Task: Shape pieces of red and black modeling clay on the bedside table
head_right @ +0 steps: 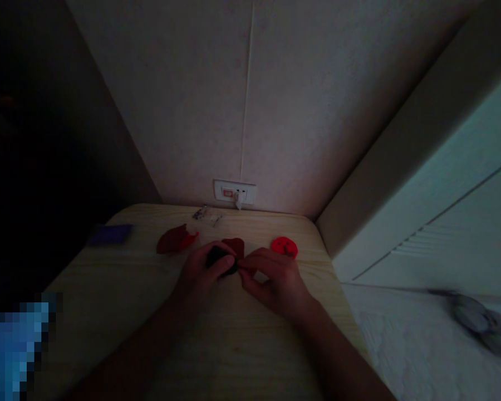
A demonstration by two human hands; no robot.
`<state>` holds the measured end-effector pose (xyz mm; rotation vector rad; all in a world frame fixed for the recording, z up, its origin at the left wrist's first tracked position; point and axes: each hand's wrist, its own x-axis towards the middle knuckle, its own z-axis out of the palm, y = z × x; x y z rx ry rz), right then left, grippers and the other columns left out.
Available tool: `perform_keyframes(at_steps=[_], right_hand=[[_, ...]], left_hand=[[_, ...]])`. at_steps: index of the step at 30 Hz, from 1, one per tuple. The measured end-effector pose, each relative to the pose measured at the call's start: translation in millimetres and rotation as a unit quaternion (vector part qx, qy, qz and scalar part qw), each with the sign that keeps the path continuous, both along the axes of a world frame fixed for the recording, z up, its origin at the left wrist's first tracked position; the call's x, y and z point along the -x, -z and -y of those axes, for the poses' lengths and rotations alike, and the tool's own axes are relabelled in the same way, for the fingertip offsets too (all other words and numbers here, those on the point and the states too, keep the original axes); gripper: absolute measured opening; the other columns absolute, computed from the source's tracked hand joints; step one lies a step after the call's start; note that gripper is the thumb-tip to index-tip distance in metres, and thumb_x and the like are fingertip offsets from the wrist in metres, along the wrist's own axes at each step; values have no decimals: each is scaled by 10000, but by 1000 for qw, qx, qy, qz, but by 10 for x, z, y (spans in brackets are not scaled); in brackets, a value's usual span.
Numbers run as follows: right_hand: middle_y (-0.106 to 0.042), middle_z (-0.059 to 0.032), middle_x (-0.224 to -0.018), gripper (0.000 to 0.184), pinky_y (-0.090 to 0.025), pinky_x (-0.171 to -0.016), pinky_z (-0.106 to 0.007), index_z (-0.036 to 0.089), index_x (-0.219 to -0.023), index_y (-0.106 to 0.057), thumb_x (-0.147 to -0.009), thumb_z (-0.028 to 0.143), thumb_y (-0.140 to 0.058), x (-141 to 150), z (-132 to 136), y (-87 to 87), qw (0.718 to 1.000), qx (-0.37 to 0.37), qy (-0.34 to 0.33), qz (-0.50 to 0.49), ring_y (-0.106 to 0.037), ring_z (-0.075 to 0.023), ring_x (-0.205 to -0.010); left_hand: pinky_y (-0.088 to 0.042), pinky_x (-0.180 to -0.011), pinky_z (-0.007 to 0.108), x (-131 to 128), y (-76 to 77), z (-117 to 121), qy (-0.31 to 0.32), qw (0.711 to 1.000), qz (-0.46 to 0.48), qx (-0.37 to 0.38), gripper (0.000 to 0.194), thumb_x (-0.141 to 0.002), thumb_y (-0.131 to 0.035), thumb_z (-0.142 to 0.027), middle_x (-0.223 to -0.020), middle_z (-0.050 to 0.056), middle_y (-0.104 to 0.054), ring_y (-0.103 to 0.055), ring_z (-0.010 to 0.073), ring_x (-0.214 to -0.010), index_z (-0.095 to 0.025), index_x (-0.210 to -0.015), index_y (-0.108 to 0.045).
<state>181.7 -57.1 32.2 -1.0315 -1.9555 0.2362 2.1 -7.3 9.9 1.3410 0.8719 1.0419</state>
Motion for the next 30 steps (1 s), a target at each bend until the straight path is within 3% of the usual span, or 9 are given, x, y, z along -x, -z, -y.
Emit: perform_keyframes(at_steps=[6, 9, 13, 18, 24, 28, 30], right_hand=[[-706, -10, -684, 126, -544, -568, -254, 195, -853, -713, -789, 92, -679, 42, -14, 90, 994, 58, 55, -72, -658, -140, -579], [-740, -38, -751, 118, -564, -602, -272, 194, -900, -731, -807, 127, -705, 38, -18, 102, 990, 90, 45, -95, -688, -159, -633], [-775, -66, -832, 143, -577, -647, -274, 199, -947, -769, -835, 131, -712, 25, -23, 81, 993, 73, 22, -93, -723, -170, -707], [-746, -33, -737, 112, -564, -579, -261, 199, -837, -743, -762, 119, -721, 59, -14, 103, 977, 136, 49, -159, -694, -162, -618], [-692, -6, -656, 64, -507, -521, -245, 202, -745, -728, -733, 230, -785, 61, -73, 126, 908, 208, 122, -344, -617, -132, -543], [-694, 1, -671, 190, -471, -503, -222, 208, -791, -737, -697, 330, -848, -41, -182, 122, 808, 204, 163, -529, -613, -122, -575], [-724, -7, -742, 299, -489, -538, -223, 213, -885, -769, -638, 327, -894, -79, -221, 126, 769, 230, 160, -575, -633, -124, -624]], left_hand=[[-410, -584, 247, -19, 23, -4, 3, 1000, 6, -1, 172, -777, -717, -330, -704, -19, -609, -500, 113, -589, -169, -762, -657], [-417, -587, 248, -18, 19, -7, -3, 1000, 12, -1, 161, -767, -715, -321, -696, -19, -608, -511, 118, -593, -171, -759, -657], [-425, -587, 251, -6, -1, -14, -14, 1000, 5, -5, 158, -767, -704, -318, -678, -12, -609, -530, 129, -602, -169, -739, -659], [-448, -606, 252, -13, -3, 5, -7, 1000, -9, -25, 138, -756, -717, -300, -727, -1, -646, -558, 133, -627, -168, -758, -675], [-490, -648, 264, -27, -43, 5, -53, 998, 1, -44, 113, -742, -725, -279, -798, 26, -711, -626, 155, -689, -171, -763, -700], [-506, -635, 273, 8, -46, -35, -90, 995, 40, -27, 134, -743, -737, -287, -810, 30, -732, -647, 161, -673, -177, -813, -710], [-518, -677, 278, 24, -12, -52, -100, 993, 54, -28, 158, -738, -750, -273, -839, 31, -742, -668, 173, -730, -182, -865, -730]])
